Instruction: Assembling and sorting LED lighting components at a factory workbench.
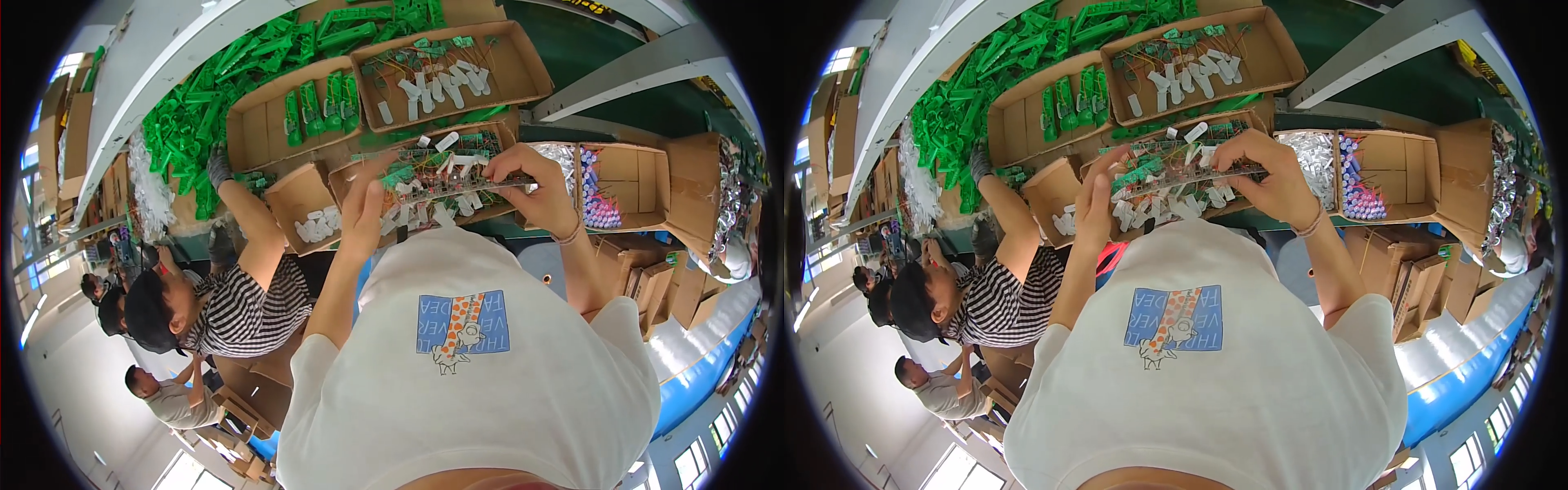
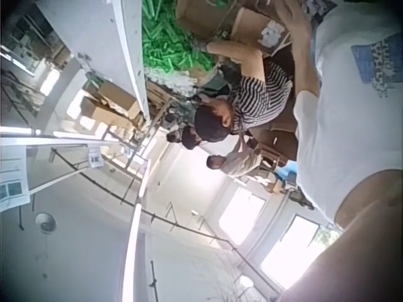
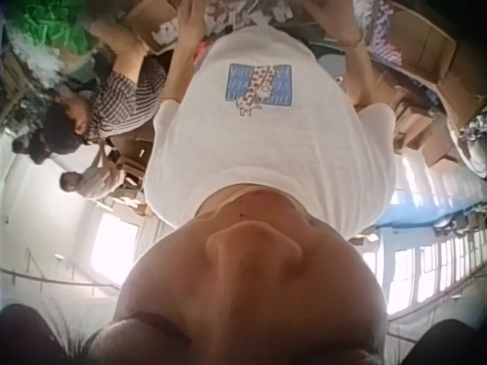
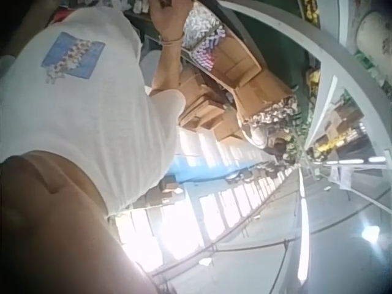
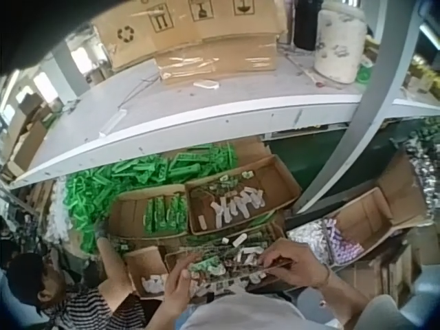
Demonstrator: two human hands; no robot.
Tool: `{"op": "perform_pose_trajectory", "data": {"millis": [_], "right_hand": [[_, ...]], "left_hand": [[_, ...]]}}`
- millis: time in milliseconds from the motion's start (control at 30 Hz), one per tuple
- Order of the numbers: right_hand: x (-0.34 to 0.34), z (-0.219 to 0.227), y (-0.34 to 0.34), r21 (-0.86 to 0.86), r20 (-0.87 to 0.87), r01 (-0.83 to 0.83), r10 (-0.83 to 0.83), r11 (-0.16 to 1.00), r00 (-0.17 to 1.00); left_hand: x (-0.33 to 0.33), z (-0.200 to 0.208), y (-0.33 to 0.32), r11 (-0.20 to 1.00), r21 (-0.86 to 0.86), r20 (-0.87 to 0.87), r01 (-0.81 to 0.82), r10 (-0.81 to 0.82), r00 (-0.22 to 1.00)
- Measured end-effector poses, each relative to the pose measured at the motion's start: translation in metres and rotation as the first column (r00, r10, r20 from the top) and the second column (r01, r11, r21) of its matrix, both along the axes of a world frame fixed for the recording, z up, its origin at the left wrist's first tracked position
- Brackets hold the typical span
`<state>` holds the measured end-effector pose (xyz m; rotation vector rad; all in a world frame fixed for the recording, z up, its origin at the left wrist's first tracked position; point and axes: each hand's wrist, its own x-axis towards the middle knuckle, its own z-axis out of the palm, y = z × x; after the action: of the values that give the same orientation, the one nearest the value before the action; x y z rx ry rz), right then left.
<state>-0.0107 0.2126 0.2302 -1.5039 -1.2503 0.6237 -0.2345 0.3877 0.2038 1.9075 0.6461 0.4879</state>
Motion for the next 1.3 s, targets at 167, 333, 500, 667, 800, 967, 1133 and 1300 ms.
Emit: {"op": "perform_pose_trajectory", "data": {"millis": [167,333,500,667,800,967,1133,1300], "right_hand": [[0.000,-0.002,0.001,-0.058,-0.146,0.037,-0.045,0.998,0.988],[0.000,-0.006,0.007,-0.077,-0.283,0.011,-0.033,0.997,0.959],[0.001,-0.006,0.012,0.018,-0.170,-0.055,0.058,0.998,0.984],[0.007,-0.009,0.015,0.082,0.105,-0.178,0.169,0.981,0.980],[-0.002,-0.002,0.017,-0.009,0.013,-0.121,0.121,0.993,0.993],[-0.014,-0.005,0.018,-0.088,-0.060,-0.070,0.065,0.994,0.996],[-0.004,-0.012,0.029,-0.051,-0.381,-0.076,0.051,0.996,0.923],[0.004,-0.008,0.032,-0.005,-0.364,-0.068,0.062,0.998,0.929]], "left_hand": [[-0.002,0.026,-0.014,0.991,-0.108,0.173,0.081,-0.061,0.983],[-0.006,0.030,-0.018,0.991,-0.110,0.197,-0.075,0.095,0.976],[-0.011,0.024,-0.012,0.995,-0.052,0.246,-0.088,0.098,0.964],[-0.001,0.047,-0.009,0.995,0.083,-0.012,0.054,-0.053,0.999],[-0.010,0.048,0.000,0.950,0.137,-0.059,0.282,-0.276,0.959],[0.006,0.054,-0.020,0.993,0.012,0.004,0.121,-0.121,0.993],[0.014,0.031,-0.019,0.946,0.290,0.016,0.146,-0.157,0.987],[0.016,0.032,-0.013,0.900,0.430,0.102,0.071,-0.127,0.987]]}}
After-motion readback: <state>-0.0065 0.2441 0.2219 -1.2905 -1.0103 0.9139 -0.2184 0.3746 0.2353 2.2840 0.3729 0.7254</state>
